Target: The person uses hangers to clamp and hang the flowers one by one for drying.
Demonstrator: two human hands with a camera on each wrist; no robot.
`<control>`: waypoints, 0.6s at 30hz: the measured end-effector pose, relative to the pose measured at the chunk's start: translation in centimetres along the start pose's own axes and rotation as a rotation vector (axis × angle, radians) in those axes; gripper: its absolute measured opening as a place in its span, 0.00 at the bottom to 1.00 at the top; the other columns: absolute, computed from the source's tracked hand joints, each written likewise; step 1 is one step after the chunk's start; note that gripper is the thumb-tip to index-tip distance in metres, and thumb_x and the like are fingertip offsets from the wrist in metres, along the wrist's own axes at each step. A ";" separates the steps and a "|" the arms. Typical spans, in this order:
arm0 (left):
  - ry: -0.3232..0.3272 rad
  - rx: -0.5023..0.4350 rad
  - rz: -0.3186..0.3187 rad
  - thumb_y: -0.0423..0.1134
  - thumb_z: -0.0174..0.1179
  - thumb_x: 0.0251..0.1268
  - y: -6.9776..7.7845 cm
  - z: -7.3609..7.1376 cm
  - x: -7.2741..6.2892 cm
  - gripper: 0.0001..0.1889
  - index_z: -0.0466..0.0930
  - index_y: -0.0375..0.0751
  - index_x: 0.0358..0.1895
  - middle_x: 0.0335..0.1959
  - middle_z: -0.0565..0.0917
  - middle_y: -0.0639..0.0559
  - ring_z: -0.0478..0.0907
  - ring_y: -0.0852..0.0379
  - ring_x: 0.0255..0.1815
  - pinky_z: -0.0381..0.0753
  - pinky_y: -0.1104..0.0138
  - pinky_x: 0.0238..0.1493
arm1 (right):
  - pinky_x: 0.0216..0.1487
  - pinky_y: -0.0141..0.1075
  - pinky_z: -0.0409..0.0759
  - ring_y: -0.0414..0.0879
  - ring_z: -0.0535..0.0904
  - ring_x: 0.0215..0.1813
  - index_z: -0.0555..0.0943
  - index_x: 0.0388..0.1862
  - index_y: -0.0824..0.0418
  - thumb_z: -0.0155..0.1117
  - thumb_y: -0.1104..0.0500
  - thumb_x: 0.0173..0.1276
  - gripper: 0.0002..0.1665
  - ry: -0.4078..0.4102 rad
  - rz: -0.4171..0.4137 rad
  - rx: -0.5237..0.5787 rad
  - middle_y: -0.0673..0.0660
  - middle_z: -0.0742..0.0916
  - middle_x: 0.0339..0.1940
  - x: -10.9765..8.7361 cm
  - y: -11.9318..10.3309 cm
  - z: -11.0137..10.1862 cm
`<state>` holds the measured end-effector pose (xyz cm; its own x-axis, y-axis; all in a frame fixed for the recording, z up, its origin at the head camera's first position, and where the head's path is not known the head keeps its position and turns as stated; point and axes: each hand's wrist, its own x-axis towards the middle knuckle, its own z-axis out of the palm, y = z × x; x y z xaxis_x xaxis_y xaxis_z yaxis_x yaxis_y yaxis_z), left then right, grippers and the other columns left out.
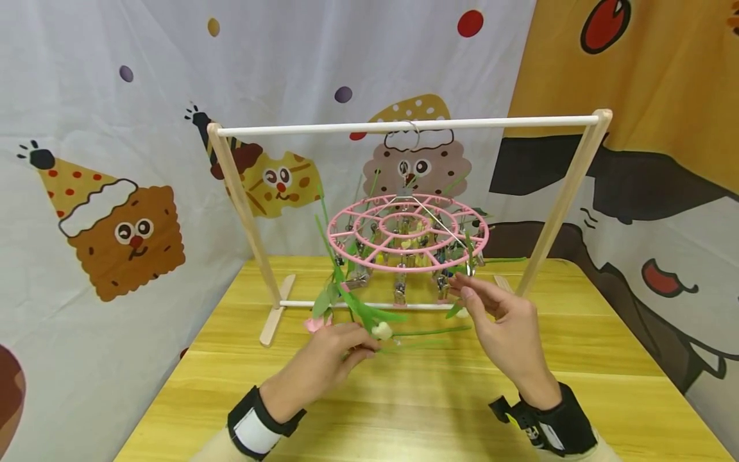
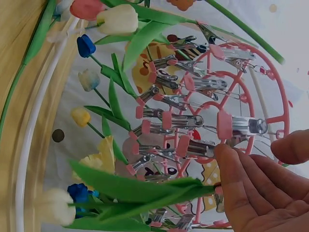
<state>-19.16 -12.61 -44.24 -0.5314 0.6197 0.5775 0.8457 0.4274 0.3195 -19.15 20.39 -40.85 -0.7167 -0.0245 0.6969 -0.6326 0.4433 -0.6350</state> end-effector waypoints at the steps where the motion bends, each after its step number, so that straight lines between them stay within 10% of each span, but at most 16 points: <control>1: 0.012 -0.019 -0.004 0.28 0.79 0.74 0.1 -0.2 0.1 0.10 0.94 0.46 0.51 0.45 0.96 0.55 0.93 0.64 0.44 0.92 0.76 0.47 | 0.65 0.18 0.86 0.26 0.93 0.59 0.91 0.70 0.67 0.70 0.69 0.87 0.18 0.000 0.003 -0.002 0.62 0.98 0.59 0.0 0.0 0.0; 11: 0.159 -0.037 -0.049 0.28 0.78 0.76 1.2 -0.6 1.7 0.13 0.92 0.42 0.58 0.46 0.95 0.55 0.90 0.66 0.41 0.89 0.79 0.41 | 0.64 0.15 0.85 0.18 0.88 0.59 0.90 0.72 0.65 0.76 0.69 0.82 0.23 0.016 0.006 -0.051 0.64 0.97 0.63 0.1 -0.2 0.4; 18: 0.284 -0.065 -0.058 0.28 0.78 0.77 2.1 -0.5 3.4 0.12 0.91 0.39 0.58 0.44 0.96 0.49 0.91 0.62 0.38 0.85 0.75 0.30 | 0.64 0.15 0.85 0.43 0.98 0.54 0.89 0.75 0.64 0.77 0.66 0.83 0.24 -0.008 0.020 -0.090 0.64 0.97 0.61 0.3 -0.5 0.9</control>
<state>-19.18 -9.96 -41.22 -0.5520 0.3826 0.7409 0.8204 0.4081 0.4005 -19.29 19.39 -40.63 -0.7311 -0.0218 0.6819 -0.5897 0.5229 -0.6155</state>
